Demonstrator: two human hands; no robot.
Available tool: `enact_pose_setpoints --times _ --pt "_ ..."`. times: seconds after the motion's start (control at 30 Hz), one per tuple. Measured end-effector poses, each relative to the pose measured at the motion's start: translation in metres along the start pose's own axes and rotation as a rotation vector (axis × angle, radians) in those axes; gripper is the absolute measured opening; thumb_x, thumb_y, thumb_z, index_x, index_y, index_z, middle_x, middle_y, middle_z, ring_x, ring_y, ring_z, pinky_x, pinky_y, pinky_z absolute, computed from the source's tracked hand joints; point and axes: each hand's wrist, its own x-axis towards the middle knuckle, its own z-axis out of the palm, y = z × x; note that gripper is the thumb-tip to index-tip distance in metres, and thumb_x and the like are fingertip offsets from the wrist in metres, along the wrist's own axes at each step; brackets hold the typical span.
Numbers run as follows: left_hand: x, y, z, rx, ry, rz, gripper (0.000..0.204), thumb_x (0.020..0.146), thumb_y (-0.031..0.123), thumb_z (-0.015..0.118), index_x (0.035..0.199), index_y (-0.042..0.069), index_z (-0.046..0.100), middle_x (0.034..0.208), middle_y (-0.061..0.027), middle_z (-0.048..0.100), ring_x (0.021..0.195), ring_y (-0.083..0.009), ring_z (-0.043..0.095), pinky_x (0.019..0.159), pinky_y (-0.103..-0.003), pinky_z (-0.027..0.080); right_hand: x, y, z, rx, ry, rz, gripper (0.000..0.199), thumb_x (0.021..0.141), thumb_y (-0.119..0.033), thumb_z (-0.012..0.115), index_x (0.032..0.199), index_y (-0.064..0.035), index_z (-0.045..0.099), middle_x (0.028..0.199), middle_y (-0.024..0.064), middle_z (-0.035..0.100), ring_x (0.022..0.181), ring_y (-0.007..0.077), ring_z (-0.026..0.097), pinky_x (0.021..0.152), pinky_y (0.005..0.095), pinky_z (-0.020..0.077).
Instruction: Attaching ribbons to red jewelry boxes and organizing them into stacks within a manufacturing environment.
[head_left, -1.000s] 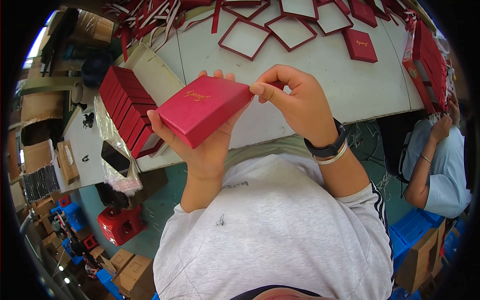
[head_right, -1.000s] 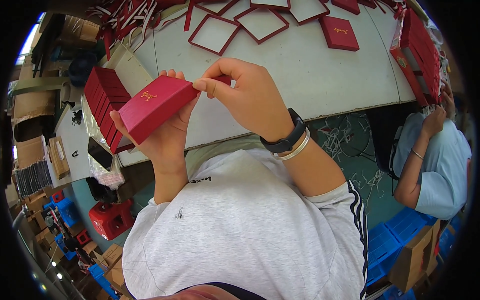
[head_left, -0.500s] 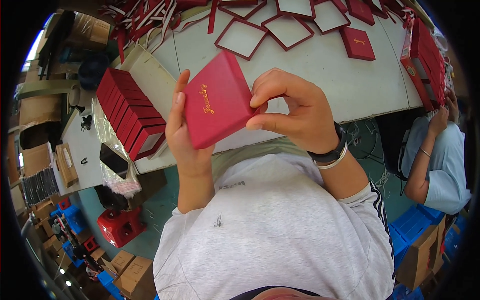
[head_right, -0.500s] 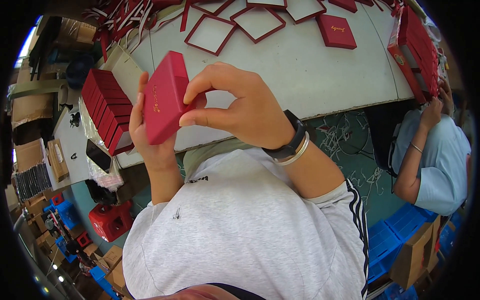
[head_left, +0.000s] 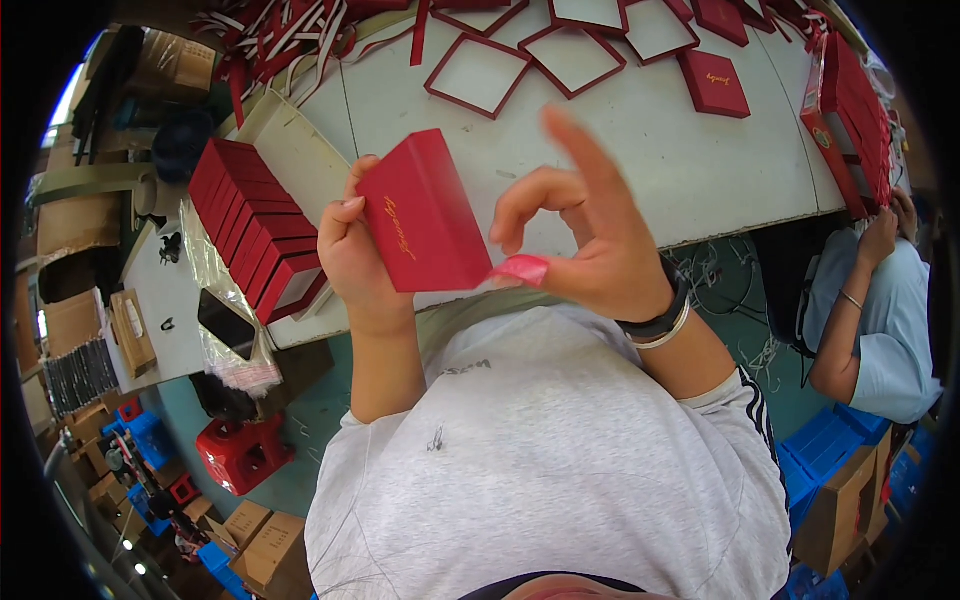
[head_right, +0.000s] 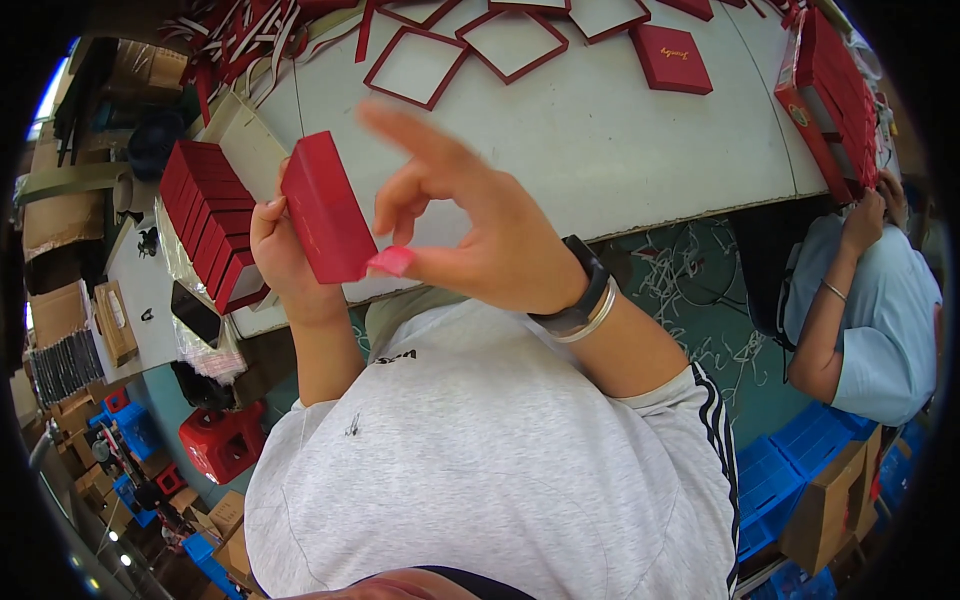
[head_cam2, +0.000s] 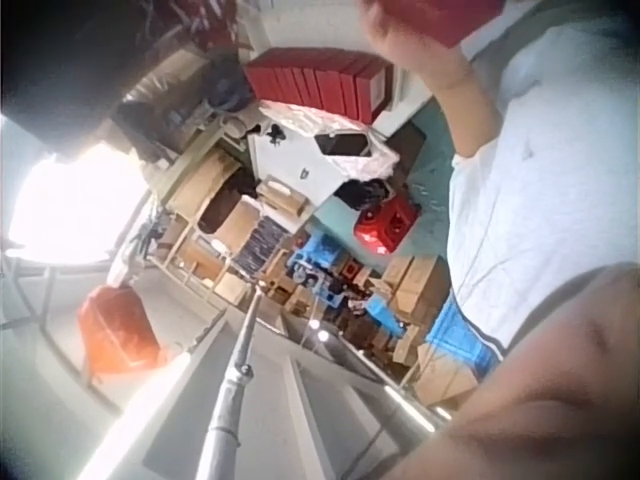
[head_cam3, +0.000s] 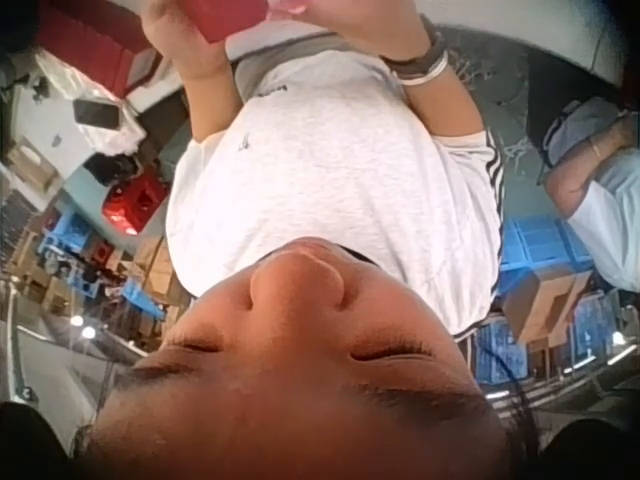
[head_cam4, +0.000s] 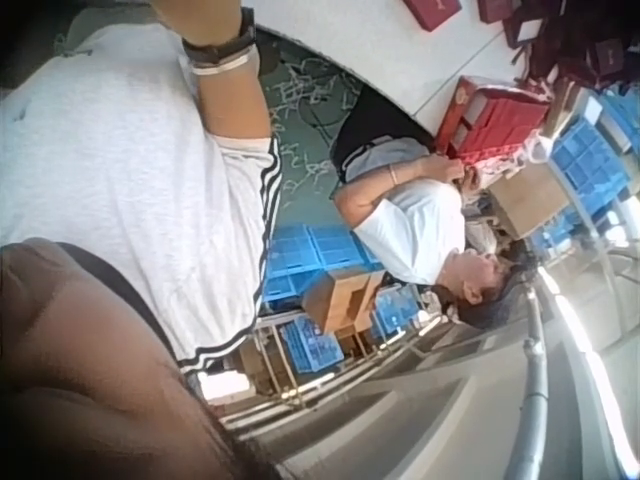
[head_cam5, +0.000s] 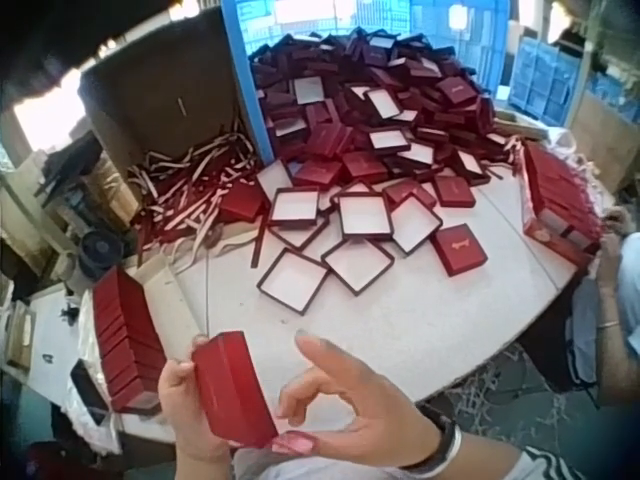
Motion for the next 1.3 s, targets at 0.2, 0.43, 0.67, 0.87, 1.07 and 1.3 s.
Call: enact_pose_setpoints --times 0.2,0.43,0.67,0.87,1.07,1.3 --pt "-0.002 -0.001 0.001 -0.125 0.158 -0.015 0.038 0.09 0.03 0.04 0.113 0.003 0.052 0.106 -0.0123 0.06 0.092 -0.0254 0.058 0.079 -0.039 0.049 -0.007 0.01 -0.016 0.023 -0.096 0.301 0.059 0.067 -0.004 0.078 0.12 -0.004 0.051 0.094 0.0062 0.058 0.085 0.0161 0.055 0.08 0.0299 0.0451" --pt "0.001 -0.014 -0.002 -0.013 0.289 0.149 0.042 0.093 0.048 0.042 0.094 0.008 0.055 0.074 -0.0027 0.055 0.053 -0.012 0.044 0.048 -0.027 0.038 -0.013 0.021 0.001 0.341 -0.21 0.458 0.033 0.072 -0.002 0.074 0.101 0.0003 0.059 0.093 0.0055 0.056 0.085 0.014 0.053 0.078 0.0261 0.0427" --pt "-0.001 -0.025 -0.006 0.146 0.301 0.232 0.038 0.094 0.047 0.04 0.084 0.013 0.05 0.063 0.0017 0.043 0.046 -0.0095 0.032 0.041 -0.024 0.029 -0.016 0.012 0.01 0.612 -0.132 0.666 0.012 0.079 -0.003 0.066 0.082 -0.0029 0.054 0.086 0.0026 0.054 0.079 0.0105 0.05 0.072 0.0231 0.0399" --pt "-0.003 -0.026 -0.004 0.367 0.129 0.319 0.031 0.095 0.046 0.039 0.088 0.017 0.047 0.063 0.0017 0.043 0.044 -0.0079 0.03 0.041 -0.023 0.027 -0.017 0.007 0.015 0.707 -0.039 0.725 0.018 0.086 -0.013 0.063 0.074 -0.0071 0.051 0.074 -0.0028 0.053 0.066 0.0039 0.045 0.061 0.0196 0.0369" --pt "-0.007 -0.019 -0.007 0.472 -0.017 0.349 0.03 0.096 0.045 0.037 0.085 0.018 0.043 0.061 0.0016 0.042 0.046 -0.0085 0.03 0.043 -0.024 0.028 -0.013 0.008 0.02 0.553 -0.068 0.755 0.034 0.087 -0.022 0.063 0.061 -0.0094 0.047 0.066 -0.0062 0.047 0.059 0.003 0.036 0.053 0.0201 0.0295" --pt "-0.059 0.005 -0.015 0.644 -0.1 0.557 0.026 0.096 0.039 0.039 0.086 0.015 0.04 0.064 0.0 0.036 0.054 -0.012 0.032 0.052 -0.027 0.034 -0.003 0.02 0.035 0.344 -0.371 0.45 0.03 0.086 -0.02 0.063 0.065 -0.004 0.05 0.067 -0.0007 0.05 0.062 0.0066 0.042 0.058 0.022 0.0351"
